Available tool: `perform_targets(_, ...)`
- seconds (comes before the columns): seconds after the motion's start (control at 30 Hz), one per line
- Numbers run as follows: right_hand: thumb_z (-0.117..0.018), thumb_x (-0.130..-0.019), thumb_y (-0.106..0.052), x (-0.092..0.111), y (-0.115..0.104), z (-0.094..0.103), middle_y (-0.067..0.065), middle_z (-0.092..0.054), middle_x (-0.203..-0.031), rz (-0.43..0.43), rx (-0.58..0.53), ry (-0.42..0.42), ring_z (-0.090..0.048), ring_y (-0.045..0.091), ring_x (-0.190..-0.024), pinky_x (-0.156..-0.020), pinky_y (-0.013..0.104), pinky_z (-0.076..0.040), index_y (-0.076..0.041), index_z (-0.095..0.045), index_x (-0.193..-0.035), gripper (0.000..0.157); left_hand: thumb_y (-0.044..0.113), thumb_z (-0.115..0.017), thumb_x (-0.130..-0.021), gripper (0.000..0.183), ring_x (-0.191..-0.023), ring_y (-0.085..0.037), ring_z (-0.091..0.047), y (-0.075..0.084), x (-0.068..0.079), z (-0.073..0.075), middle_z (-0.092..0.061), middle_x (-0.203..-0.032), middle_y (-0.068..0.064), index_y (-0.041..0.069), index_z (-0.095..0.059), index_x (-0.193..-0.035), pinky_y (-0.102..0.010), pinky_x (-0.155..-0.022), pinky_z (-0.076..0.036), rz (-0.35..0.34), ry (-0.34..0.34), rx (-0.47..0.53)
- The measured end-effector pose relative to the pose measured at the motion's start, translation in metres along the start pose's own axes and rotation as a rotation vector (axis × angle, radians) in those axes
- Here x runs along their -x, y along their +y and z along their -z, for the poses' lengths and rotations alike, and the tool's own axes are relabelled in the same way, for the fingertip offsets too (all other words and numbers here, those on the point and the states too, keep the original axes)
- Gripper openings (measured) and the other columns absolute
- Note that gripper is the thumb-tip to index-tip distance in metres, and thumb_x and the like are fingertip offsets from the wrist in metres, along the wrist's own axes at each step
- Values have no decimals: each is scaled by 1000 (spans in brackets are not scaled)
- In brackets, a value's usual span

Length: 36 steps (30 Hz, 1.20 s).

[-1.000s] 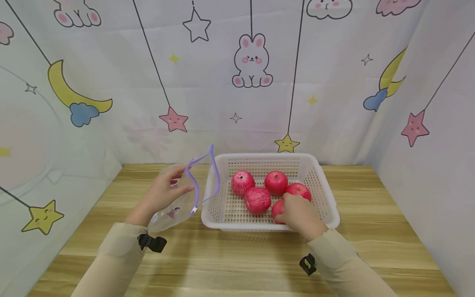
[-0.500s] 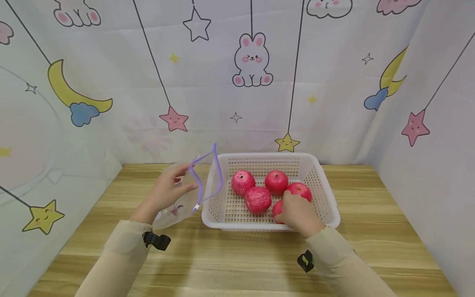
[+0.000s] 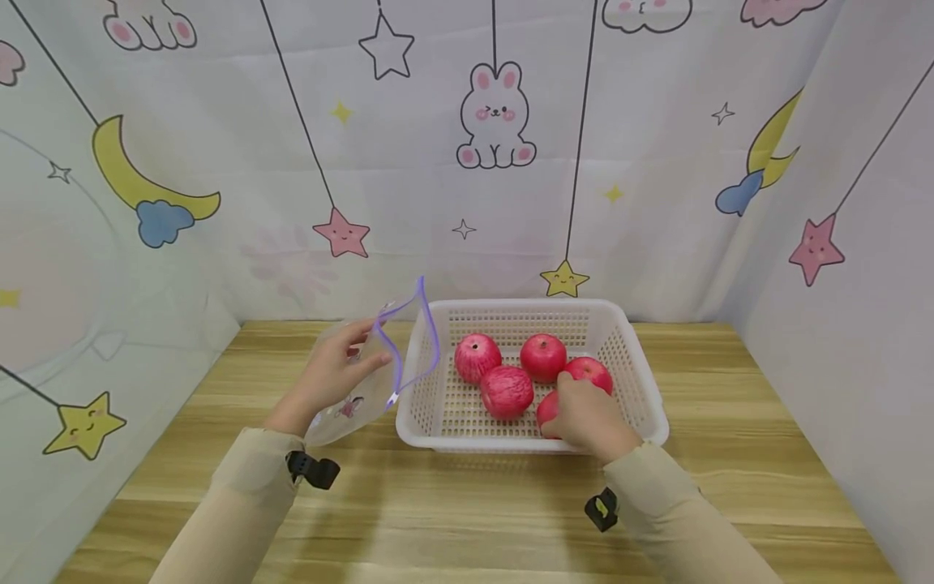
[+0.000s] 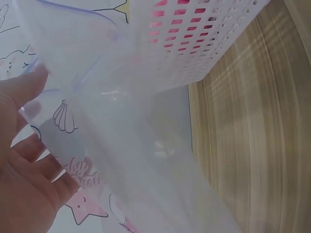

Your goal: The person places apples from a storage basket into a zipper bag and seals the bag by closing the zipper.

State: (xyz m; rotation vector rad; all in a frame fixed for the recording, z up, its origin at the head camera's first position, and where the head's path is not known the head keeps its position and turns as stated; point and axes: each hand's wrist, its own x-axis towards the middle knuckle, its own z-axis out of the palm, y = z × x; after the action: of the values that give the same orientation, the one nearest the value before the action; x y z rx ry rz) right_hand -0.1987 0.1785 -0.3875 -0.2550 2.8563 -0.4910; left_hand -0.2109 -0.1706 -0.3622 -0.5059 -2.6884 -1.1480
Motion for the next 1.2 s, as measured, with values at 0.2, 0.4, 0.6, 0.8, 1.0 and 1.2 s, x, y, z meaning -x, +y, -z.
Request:
perform_targets(0.2, -79, -72, -24, 1, 0, 1, 20, -63, -113, 22, -2, 17, -61, 24, -90, -80, 48, -55, 9, -41, -133, 79, 23, -63, -92, 55, -122, -41, -51, 1, 0, 0, -48, -140, -20, 4, -44, -140, -54, -97, -46, 2, 4, -2)
perform_targets(0.4, -79, -72, -26, 0, 0, 2, 16, -65, -109, 55, 8, 49, -62, 26, -92, -81, 51, -54, 4, -49, -128, 70, 21, -63, -91, 53, -121, -39, -52, 3, -1, -2, -48, -140, -19, 5, -46, -138, -53, -98, -45, 4, 3, 17)
perform_targets(0.6, -78, -71, -25, 1, 1, 2, 14, -66, -107, 67, 5, 67, -61, 25, -88, -78, 49, -56, 3, -52, -125, 66, 22, -66, -89, 53, -123, -36, -51, 6, -2, -4, -50, -138, -18, 4, -48, -136, -52, -101, -43, 21, 2, -9)
perform_targets(0.8, -77, -71, -28, 3, 1, 1, 16, -63, -112, 77, 15, 101, -60, 28, -93, -79, 51, -55, 2, -51, -126, 68, 21, -68, -88, 52, -121, -36, -52, 5, -4, -6, -52, -135, -18, 2, -50, -134, -51, -101, -44, 4, 17, -24)
perform_targets(1.0, -77, -73, -29, 5, -1, 2, 18, -61, -114, 87, 7, 130, -61, 29, -94, -79, 53, -54, 2, -47, -129, 71, 21, -68, -87, 53, -121, -35, -52, 5, -3, -7, -52, -135, -18, 3, -49, -134, -50, -101, -44, 8, 24, -23)
perform_targets(1.2, -75, -73, -29, 6, -3, 3, 18, -60, -112, 87, -3, 150, -61, 28, -91, -76, 51, -55, 1, -45, -129, 71, 22, -68, -88, 53, -121, -34, -53, 6, -3, -7, -53, -135, -16, 5, -50, -135, -49, -102, -44, 20, 24, -22)
